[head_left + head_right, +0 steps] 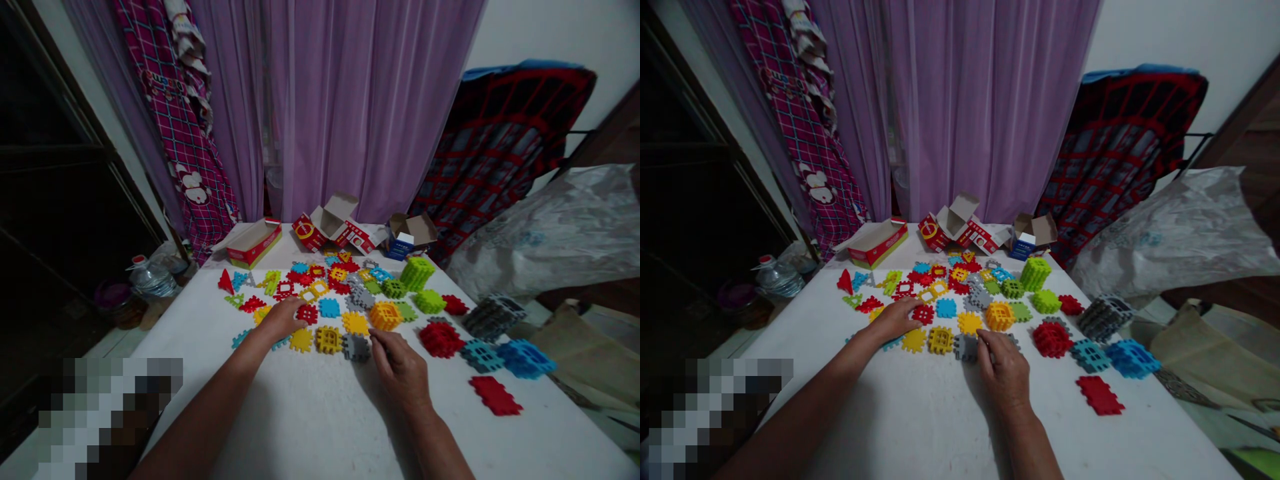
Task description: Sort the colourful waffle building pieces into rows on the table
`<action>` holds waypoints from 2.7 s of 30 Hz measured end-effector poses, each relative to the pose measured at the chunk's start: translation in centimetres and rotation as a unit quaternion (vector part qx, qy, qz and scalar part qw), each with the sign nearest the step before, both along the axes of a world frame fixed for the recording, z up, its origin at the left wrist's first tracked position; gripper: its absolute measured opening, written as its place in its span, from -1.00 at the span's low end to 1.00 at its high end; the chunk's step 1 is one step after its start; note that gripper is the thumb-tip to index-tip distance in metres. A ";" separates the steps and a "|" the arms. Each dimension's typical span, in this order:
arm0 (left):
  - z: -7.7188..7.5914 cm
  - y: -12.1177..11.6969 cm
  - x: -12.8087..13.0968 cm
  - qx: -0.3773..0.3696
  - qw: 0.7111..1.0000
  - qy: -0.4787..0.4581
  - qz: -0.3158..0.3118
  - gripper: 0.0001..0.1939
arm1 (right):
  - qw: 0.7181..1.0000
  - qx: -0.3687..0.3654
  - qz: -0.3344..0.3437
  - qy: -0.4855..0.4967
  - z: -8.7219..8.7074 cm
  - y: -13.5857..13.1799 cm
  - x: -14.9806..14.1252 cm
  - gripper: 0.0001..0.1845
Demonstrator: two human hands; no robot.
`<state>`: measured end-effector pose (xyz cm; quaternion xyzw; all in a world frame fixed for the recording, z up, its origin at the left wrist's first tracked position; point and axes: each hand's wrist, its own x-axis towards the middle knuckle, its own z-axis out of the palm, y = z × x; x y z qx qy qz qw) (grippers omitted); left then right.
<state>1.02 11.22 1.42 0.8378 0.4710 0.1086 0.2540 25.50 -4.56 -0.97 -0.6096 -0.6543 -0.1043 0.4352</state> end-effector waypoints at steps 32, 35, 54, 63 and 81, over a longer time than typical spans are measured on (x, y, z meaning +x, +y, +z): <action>2.3 2.5 -2.0 0.059 0.998 0.004 -0.002 -0.71 | 0.986 0.127 -0.030 0.100 9.4 3.4 1.8 -0.79; 3.2 4.3 -2.6 0.091 0.990 0.100 0.047 -0.69 | 0.984 0.134 -0.043 0.110 9.5 3.4 2.1 -0.78; 2.2 2.9 -3.3 -0.052 0.968 -0.186 0.162 -0.85 | 0.985 0.135 -0.009 0.104 8.4 4.4 1.5 -0.80; 1.2 -4.2 -1.4 -0.361 0.722 -0.575 0.138 -0.60 | 0.989 -0.068 0.093 0.089 5.1 6.1 -3.8 -0.69; 2.9 -5.5 0.0 -0.325 0.854 -0.401 0.068 -0.47 | 0.912 -0.191 0.174 0.319 3.4 6.3 -5.5 -0.60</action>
